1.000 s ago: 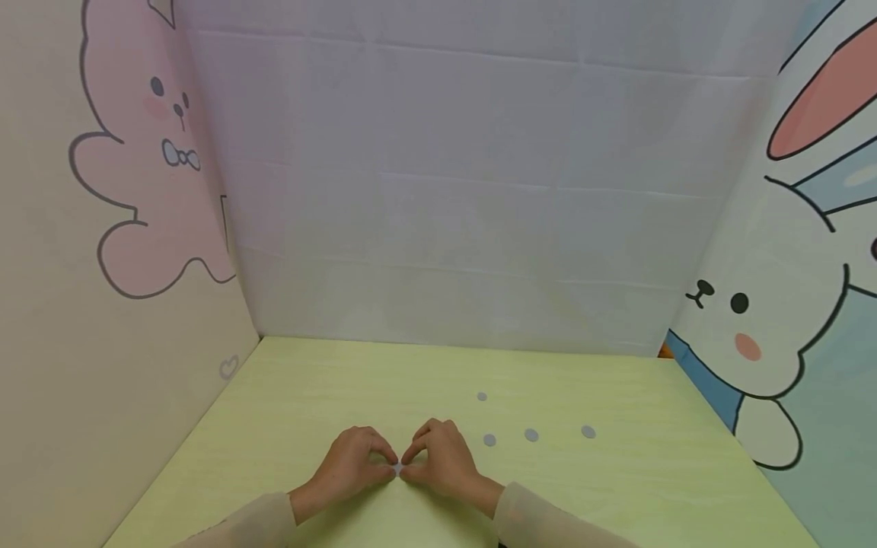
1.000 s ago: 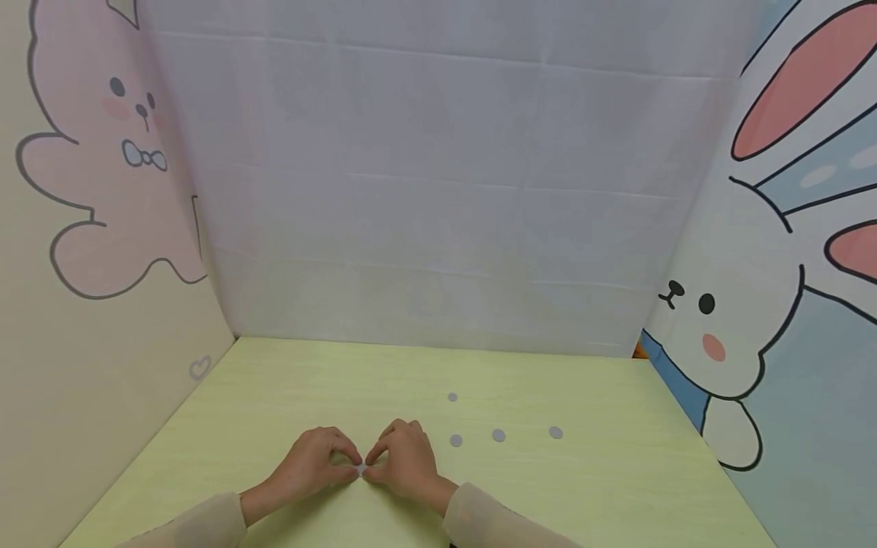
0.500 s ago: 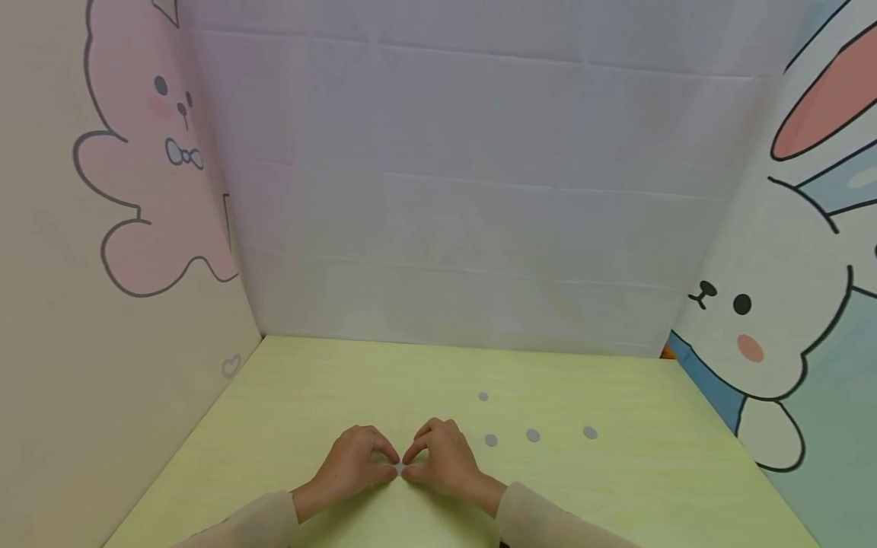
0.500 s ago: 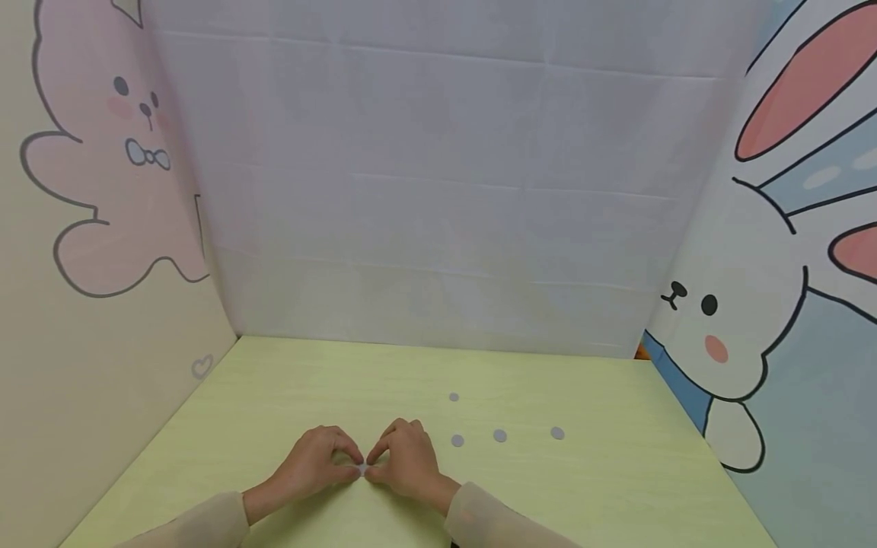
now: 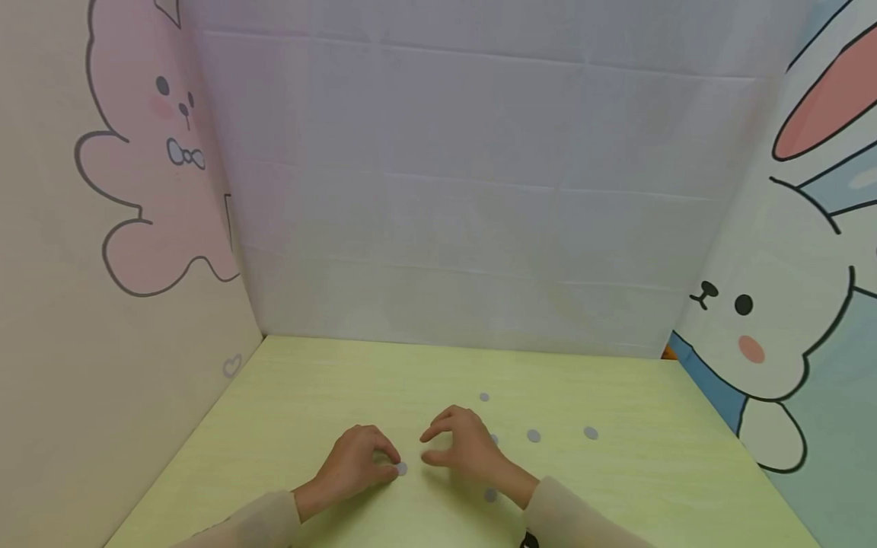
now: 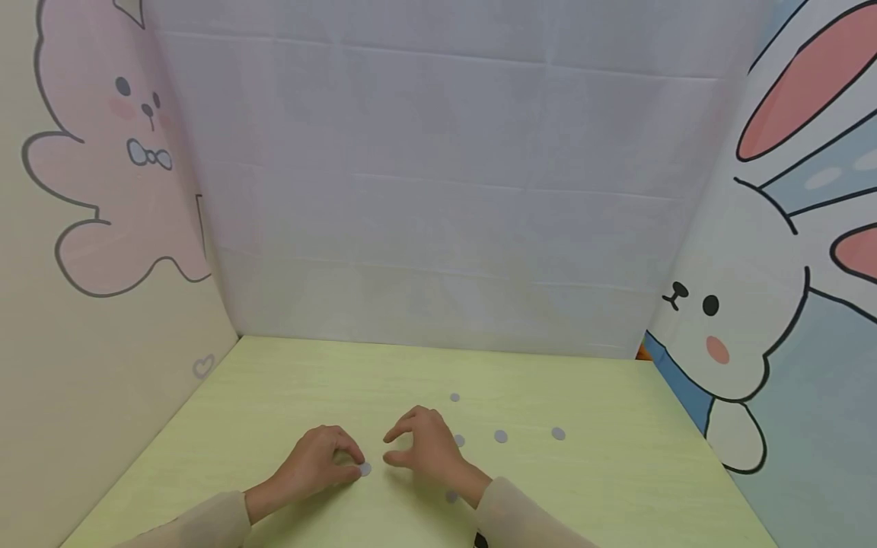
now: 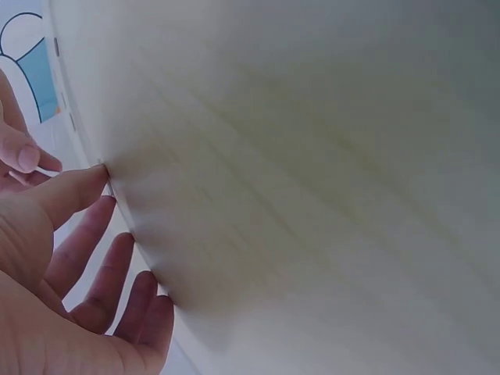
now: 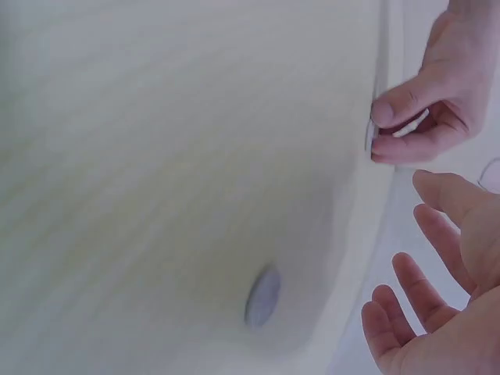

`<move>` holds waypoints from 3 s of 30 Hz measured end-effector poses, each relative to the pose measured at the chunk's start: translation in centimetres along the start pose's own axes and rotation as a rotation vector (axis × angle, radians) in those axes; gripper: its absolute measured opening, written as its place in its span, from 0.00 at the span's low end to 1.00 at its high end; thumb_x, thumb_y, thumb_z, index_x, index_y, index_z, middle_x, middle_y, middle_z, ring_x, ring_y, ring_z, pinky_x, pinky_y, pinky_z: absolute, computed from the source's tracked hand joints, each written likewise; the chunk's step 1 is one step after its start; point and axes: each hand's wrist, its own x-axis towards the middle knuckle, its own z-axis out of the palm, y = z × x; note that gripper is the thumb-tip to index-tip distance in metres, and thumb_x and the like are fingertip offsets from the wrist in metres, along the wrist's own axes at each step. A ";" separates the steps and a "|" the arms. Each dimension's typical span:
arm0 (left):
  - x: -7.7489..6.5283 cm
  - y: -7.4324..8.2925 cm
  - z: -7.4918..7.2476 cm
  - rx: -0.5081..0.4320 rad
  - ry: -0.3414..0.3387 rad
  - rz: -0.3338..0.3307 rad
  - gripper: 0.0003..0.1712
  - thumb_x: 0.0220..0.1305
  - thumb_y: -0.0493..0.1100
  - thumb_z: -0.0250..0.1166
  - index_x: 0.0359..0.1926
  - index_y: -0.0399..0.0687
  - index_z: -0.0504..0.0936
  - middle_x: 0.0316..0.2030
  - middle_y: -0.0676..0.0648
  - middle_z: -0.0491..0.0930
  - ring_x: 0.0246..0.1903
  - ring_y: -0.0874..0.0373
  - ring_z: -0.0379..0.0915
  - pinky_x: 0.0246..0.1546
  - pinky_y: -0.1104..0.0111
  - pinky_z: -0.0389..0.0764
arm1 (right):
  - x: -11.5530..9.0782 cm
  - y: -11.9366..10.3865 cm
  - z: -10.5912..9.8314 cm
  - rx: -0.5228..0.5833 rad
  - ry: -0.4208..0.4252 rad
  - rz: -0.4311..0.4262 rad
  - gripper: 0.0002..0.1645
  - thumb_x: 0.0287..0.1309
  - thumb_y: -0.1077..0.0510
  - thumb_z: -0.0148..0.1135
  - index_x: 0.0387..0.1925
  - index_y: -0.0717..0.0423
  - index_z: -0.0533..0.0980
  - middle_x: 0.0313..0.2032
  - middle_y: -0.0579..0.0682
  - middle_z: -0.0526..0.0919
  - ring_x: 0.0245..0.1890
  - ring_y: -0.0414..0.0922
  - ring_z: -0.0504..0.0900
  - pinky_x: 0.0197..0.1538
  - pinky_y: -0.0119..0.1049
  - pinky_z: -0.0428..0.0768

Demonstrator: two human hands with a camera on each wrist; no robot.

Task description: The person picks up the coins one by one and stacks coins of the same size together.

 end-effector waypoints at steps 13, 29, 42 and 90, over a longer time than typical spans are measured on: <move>-0.3 0.1 0.0 -0.022 0.012 -0.007 0.07 0.52 0.44 0.84 0.30 0.58 0.93 0.35 0.61 0.86 0.43 0.57 0.80 0.55 0.47 0.79 | -2.1 4.4 -5.4 0.047 0.042 0.001 0.21 0.60 0.55 0.80 0.53 0.56 0.87 0.51 0.52 0.84 0.51 0.62 0.82 0.53 0.58 0.84; -0.4 0.2 -0.1 -0.030 0.011 -0.008 0.07 0.52 0.43 0.84 0.31 0.57 0.93 0.35 0.60 0.86 0.43 0.56 0.79 0.51 0.48 0.79 | -3.6 8.8 -6.9 -0.096 0.033 0.034 0.22 0.57 0.54 0.82 0.52 0.56 0.87 0.48 0.52 0.83 0.52 0.57 0.82 0.56 0.55 0.82; -0.5 0.3 -0.1 -0.035 0.018 -0.011 0.06 0.53 0.44 0.84 0.30 0.58 0.93 0.35 0.60 0.86 0.43 0.57 0.79 0.52 0.50 0.79 | -3.7 9.5 -6.5 -0.136 -0.027 0.082 0.16 0.57 0.52 0.82 0.47 0.48 0.90 0.49 0.48 0.79 0.52 0.51 0.75 0.54 0.50 0.76; -0.5 -0.1 -0.1 -0.045 0.023 -0.010 0.09 0.50 0.44 0.85 0.31 0.58 0.93 0.36 0.61 0.86 0.44 0.55 0.79 0.53 0.49 0.78 | -2.9 8.5 -5.0 -0.247 0.071 0.018 0.06 0.57 0.51 0.81 0.32 0.47 0.91 0.38 0.39 0.86 0.41 0.42 0.84 0.54 0.51 0.83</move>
